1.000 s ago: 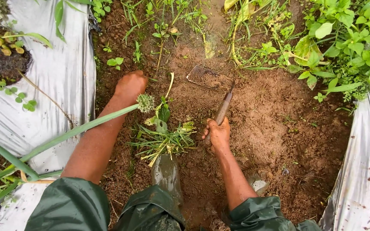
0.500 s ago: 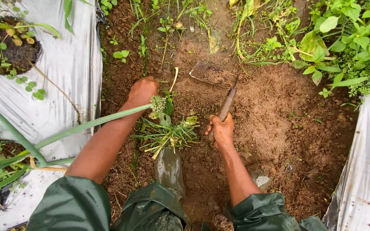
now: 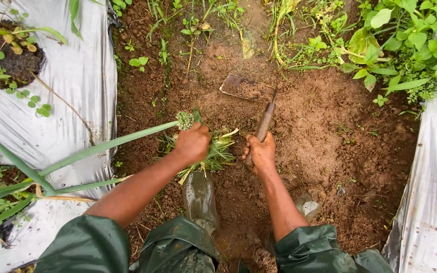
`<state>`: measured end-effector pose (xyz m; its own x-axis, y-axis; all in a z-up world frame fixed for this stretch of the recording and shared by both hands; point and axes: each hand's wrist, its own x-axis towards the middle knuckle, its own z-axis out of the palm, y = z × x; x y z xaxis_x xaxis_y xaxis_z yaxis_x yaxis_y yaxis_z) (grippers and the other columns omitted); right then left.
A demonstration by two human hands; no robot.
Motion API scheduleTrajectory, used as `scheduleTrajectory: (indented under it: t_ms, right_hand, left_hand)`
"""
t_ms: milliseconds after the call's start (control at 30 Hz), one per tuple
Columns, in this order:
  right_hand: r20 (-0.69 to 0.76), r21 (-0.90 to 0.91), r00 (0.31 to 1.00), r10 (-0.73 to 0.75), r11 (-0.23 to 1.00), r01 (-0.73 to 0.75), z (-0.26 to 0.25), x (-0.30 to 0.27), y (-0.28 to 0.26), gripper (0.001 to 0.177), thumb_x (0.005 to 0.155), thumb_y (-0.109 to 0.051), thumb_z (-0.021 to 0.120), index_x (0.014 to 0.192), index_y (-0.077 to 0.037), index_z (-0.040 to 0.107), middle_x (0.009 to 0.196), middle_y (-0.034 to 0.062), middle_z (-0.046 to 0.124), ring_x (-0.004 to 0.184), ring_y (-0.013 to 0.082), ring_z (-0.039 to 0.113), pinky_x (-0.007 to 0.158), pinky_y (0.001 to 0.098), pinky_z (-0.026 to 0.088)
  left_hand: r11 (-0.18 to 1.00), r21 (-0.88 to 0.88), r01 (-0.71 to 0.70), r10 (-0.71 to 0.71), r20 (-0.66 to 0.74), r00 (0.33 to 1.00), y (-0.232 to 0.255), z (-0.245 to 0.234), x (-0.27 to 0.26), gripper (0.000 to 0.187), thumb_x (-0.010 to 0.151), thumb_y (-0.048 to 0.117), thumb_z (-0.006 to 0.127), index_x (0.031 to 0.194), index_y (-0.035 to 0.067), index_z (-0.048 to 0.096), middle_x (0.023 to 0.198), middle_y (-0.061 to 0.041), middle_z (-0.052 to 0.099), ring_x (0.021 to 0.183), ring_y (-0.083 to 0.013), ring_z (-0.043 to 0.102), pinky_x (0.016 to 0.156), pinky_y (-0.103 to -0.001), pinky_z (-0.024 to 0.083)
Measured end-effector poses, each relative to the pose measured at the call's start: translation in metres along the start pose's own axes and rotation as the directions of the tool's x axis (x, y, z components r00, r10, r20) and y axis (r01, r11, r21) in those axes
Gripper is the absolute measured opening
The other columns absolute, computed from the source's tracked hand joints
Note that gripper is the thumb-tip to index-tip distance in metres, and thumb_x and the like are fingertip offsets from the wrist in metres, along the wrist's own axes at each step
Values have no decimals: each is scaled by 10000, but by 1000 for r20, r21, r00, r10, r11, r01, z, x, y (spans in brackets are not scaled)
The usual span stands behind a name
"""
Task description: The person uses a hand hoe to loosen soil and remove weeds from a garden bed. They then pull weeds by hand from around plants growing through a white plastic mulch sheet and discard them.
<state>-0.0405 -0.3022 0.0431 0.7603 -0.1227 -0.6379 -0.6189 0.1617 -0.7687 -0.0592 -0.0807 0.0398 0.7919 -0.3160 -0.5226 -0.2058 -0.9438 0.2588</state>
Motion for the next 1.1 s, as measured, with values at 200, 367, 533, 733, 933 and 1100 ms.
scheduleTrajectory:
  t_ms: [200,367,533,733,933,1100]
  right_hand:
    - [-17,2,1000,12,1000,-12,1,-5,-1,271,930,-10,622,1138,-17,449,690,60,531,436,126,548,347,333,564]
    - [-9,-23,1000,20,1000,-21,5,-16,-8,232,931,13,598,1114,-12,458,677,72,514,423,131,530,334,332,547]
    - [3,-29,1000,26,999,-26,2,-8,-5,247,935,21,589,1137,-25,454,697,65,528,435,131,551,345,332,568]
    - [-5,-5,1000,23,1000,-23,3,-7,-4,243,935,0,592,1121,-37,441,689,57,505,441,127,533,351,328,547]
    - [-6,-28,999,37,999,-37,-4,-9,-3,250,930,4,590,1125,-41,440,701,62,519,450,134,537,361,331,549]
    - [-26,-16,999,46,999,-46,-4,-5,4,251,919,-15,603,1110,-54,443,683,60,507,441,138,526,363,343,542]
  left_hand:
    - [982,-163,100,-33,369,929,48,-37,-59,1122,906,876,276,1559,-33,345,1575,-263,388,1553,-393,240,1261,-601,111]
    - [999,-19,41,-43,-69,997,11,56,-31,534,842,314,825,1283,83,633,1251,-98,577,1312,-308,467,1084,-548,437]
    - [898,-331,289,-359,-174,917,-19,-35,-22,444,854,-74,575,1287,24,573,1146,-141,588,1037,-284,582,800,-393,562]
    - [939,208,275,-160,-444,881,-74,-55,-18,74,968,77,659,1038,100,653,1365,-170,562,1384,-357,416,1016,-432,458]
    - [932,355,66,-18,-138,990,-79,-37,-25,150,989,204,686,1135,171,678,1386,-154,579,1473,-420,390,1159,-668,322]
    - [946,290,-142,132,54,990,-91,-35,-40,229,915,210,754,1112,175,641,1224,-100,680,1346,-354,563,1141,-628,424]
